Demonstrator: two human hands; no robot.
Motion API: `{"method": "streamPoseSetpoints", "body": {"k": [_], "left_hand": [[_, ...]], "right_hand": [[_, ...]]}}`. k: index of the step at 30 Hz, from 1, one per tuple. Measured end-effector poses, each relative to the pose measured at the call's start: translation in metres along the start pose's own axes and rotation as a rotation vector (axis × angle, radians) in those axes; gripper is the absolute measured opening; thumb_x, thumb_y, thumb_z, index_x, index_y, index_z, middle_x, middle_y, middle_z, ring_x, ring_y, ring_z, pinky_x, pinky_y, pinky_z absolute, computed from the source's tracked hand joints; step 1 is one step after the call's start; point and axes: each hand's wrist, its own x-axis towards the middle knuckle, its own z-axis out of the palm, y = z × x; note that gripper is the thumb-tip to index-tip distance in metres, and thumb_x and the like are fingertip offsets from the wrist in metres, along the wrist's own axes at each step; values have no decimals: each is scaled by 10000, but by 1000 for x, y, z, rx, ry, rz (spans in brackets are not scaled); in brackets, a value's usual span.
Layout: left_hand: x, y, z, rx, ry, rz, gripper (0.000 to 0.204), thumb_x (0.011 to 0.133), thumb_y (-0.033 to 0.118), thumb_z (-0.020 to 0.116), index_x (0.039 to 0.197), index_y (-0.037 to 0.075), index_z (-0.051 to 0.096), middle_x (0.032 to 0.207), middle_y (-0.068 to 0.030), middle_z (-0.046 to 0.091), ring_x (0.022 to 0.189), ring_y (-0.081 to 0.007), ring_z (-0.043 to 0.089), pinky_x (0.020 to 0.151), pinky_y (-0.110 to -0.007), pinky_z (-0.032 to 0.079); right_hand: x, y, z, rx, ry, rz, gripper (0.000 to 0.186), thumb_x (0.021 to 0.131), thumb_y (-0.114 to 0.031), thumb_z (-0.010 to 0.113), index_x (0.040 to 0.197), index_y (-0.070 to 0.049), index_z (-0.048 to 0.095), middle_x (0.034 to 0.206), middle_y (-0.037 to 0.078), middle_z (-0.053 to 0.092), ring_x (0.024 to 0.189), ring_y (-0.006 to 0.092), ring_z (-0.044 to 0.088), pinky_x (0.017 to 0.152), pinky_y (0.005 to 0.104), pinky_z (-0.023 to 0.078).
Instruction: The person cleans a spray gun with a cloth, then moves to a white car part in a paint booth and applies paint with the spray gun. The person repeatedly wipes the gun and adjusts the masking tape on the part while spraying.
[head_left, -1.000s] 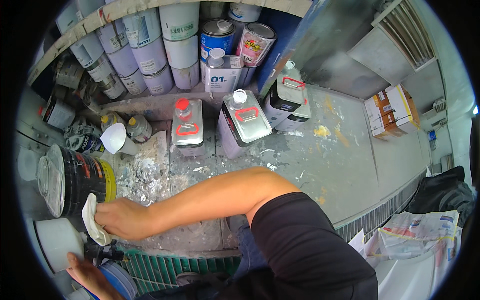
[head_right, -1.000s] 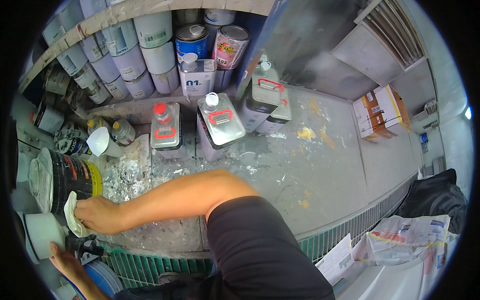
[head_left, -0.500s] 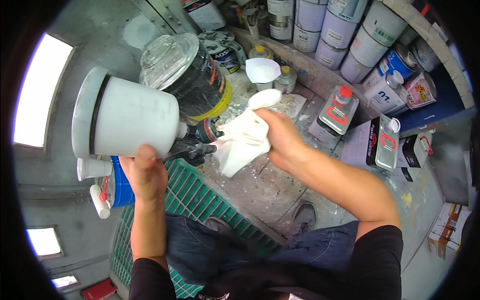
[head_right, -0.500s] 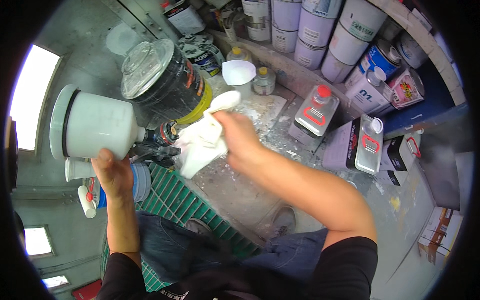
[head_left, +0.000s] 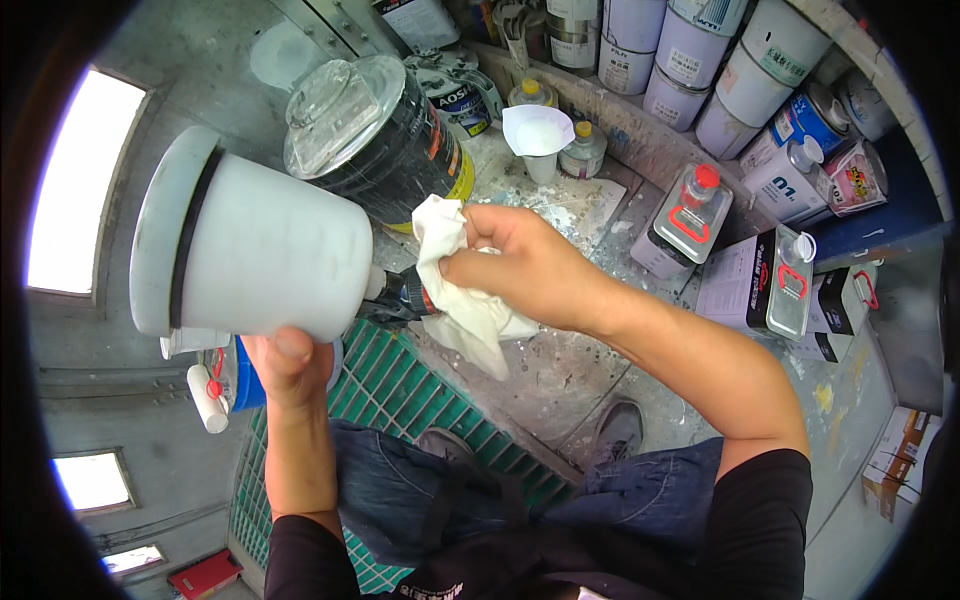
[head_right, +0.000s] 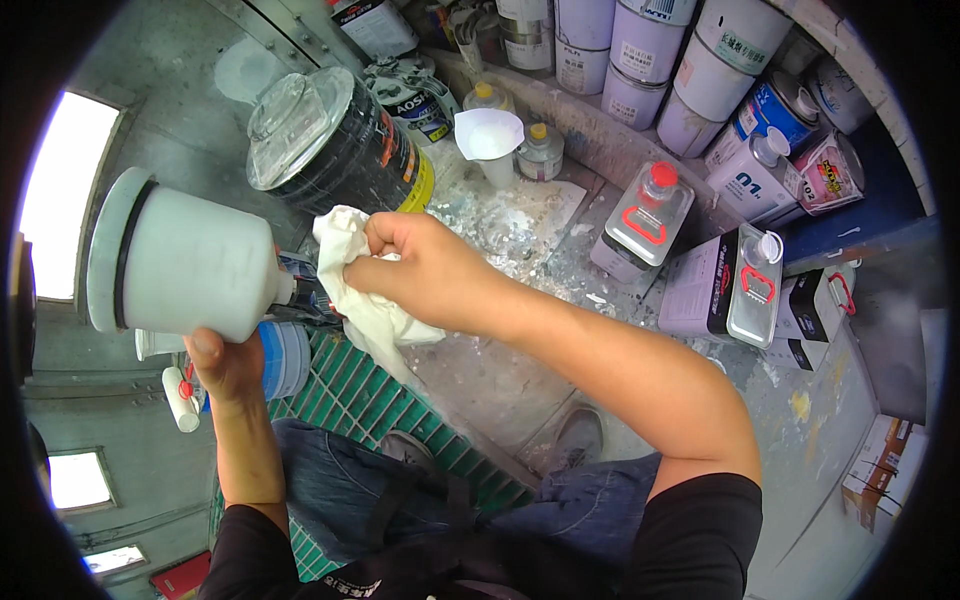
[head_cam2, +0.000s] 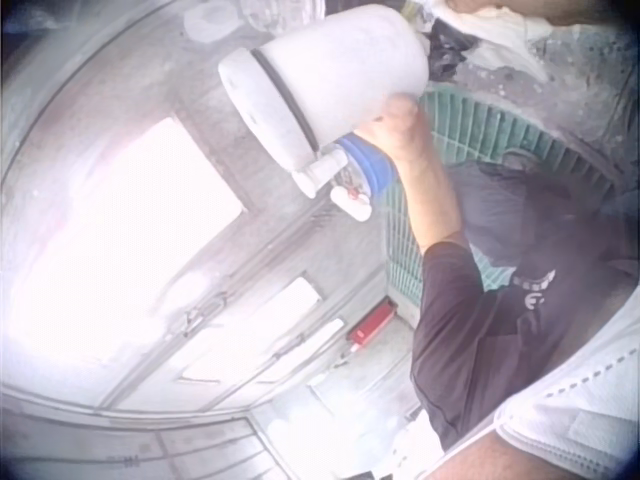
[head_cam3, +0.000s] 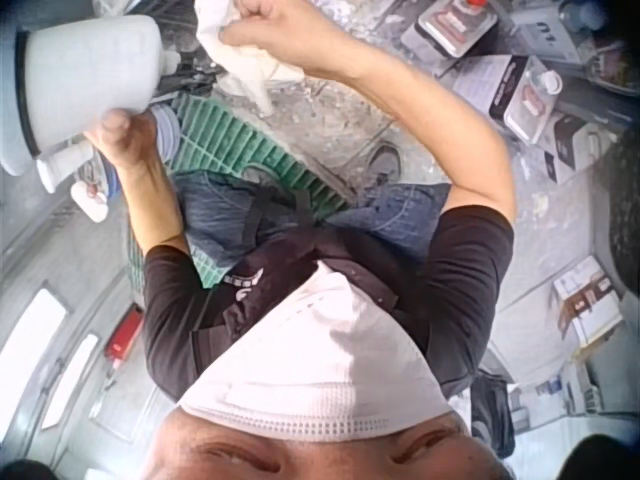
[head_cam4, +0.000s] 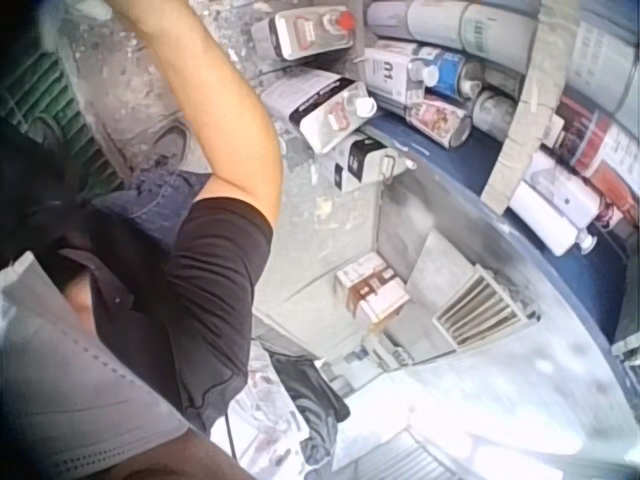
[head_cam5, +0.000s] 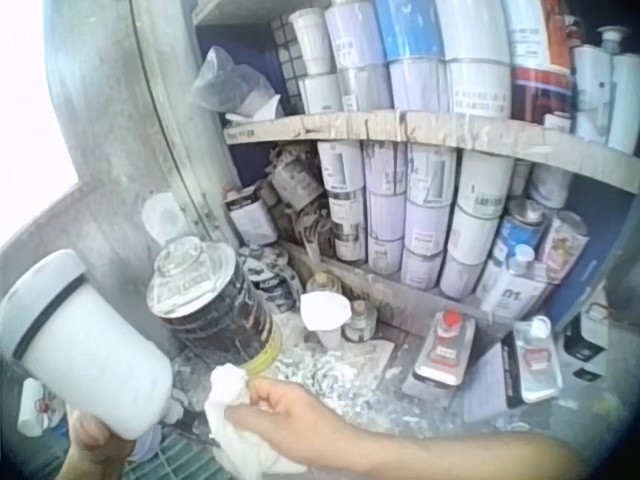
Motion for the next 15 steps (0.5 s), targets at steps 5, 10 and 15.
{"method": "streamPoseSetpoints", "body": {"k": [5, 10, 15], "left_hand": [[-1, 1, 3, 123, -23, 43, 1036, 657, 542, 859, 1430, 75, 351, 1345, -87, 490, 1239, -256, 500, 1036, -431, 421], [1, -3, -13, 116, -35, 54, 951, 730, 493, 818, 1416, 19, 361, 1349, -135, 498, 1247, -302, 509, 1056, -475, 403], [7, 4, -1, -30, 10, 8, 904, 726, 409, 841, 1407, 41, 373, 1314, -101, 516, 1210, -258, 523, 1041, -417, 413]], "right_hand": [[1, -4, 5, 270, 21, 249, 165, 876, -59, 609, 1033, -24, 643, 902, 60, 689, 815, 136, 638, 762, 293, 512], [0, 1, 2, -460, 27, -294, 174, 886, -70, 595, 1043, 4, 612, 994, 80, 686, 907, 185, 678, 758, 321, 535], [0, 8, -16, -479, 214, -443, 184, 908, -101, 621, 1062, -2, 604, 1023, 85, 686, 946, 160, 663, 799, 311, 523]]}}
